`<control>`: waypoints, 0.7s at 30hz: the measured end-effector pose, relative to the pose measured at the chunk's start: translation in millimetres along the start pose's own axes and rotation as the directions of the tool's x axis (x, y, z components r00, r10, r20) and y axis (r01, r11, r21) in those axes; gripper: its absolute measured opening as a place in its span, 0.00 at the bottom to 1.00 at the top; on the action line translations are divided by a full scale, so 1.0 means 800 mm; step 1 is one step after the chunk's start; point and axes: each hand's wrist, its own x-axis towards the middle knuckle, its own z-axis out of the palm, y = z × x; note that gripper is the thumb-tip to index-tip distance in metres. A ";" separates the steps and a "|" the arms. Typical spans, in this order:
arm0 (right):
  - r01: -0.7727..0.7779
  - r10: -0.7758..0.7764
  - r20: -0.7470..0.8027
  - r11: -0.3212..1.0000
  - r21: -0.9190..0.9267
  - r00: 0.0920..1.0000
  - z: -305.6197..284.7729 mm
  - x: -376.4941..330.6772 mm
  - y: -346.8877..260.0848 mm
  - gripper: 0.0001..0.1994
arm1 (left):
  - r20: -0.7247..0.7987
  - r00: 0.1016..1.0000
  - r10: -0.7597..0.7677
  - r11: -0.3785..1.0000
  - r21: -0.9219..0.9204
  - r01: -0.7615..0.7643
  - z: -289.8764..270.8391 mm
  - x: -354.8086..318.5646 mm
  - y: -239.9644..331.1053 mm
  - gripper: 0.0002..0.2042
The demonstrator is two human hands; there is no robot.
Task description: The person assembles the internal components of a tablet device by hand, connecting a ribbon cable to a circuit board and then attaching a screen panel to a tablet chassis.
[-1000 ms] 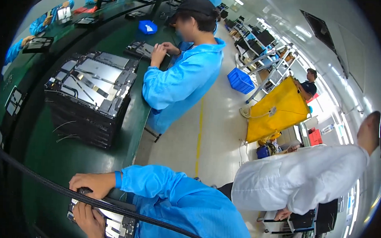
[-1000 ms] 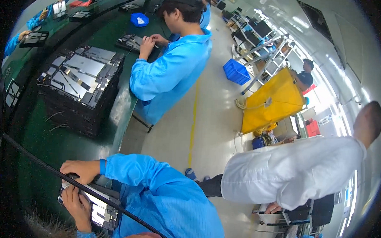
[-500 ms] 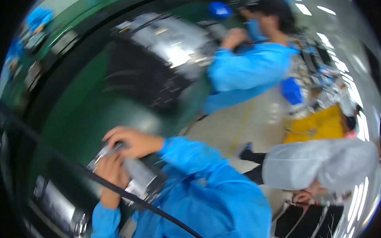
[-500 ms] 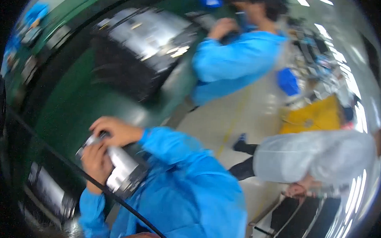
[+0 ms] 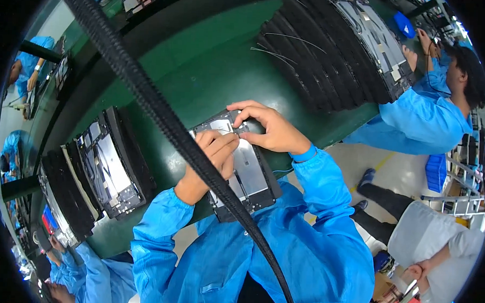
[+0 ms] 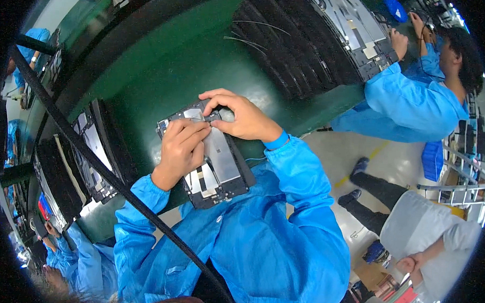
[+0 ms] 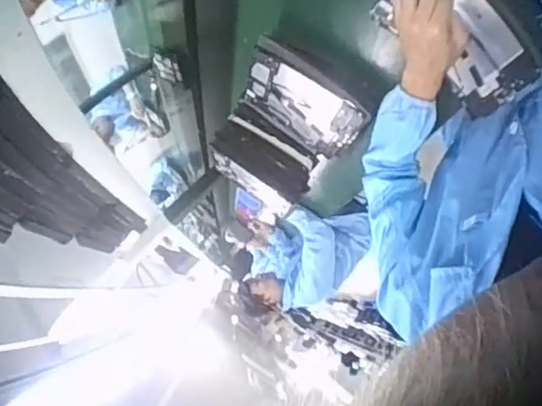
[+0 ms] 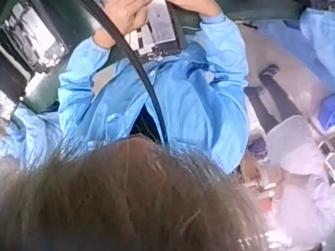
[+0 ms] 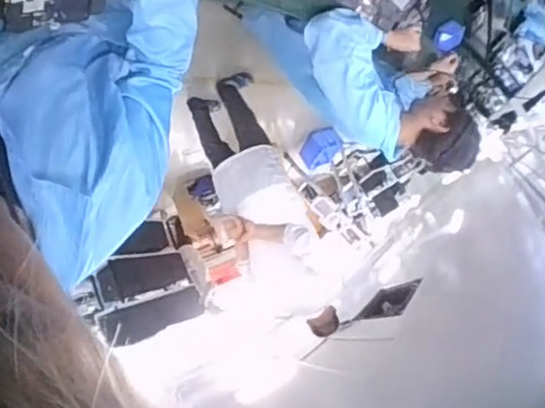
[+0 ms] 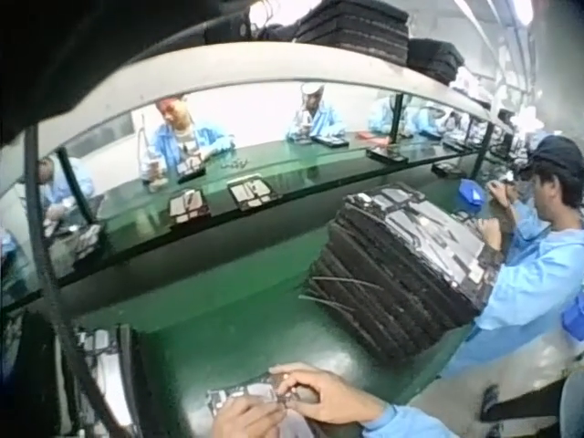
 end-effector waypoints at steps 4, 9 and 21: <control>-0.027 0.028 -0.014 1.000 0.002 1.000 -0.001 0.000 -0.008 0.09 | -0.015 1.000 -0.003 0.999 -0.046 0.002 0.000 0.000 -0.001 0.19; -0.031 0.031 0.013 0.999 -0.010 0.999 -0.007 0.000 -0.009 0.15 | -0.039 0.999 -0.013 1.000 -0.012 0.012 0.007 -0.001 0.001 0.19; -0.054 0.054 -0.005 0.998 0.013 0.999 0.002 -0.001 -0.009 0.20 | -0.027 0.999 -0.027 0.998 -0.054 0.025 0.002 0.000 0.000 0.19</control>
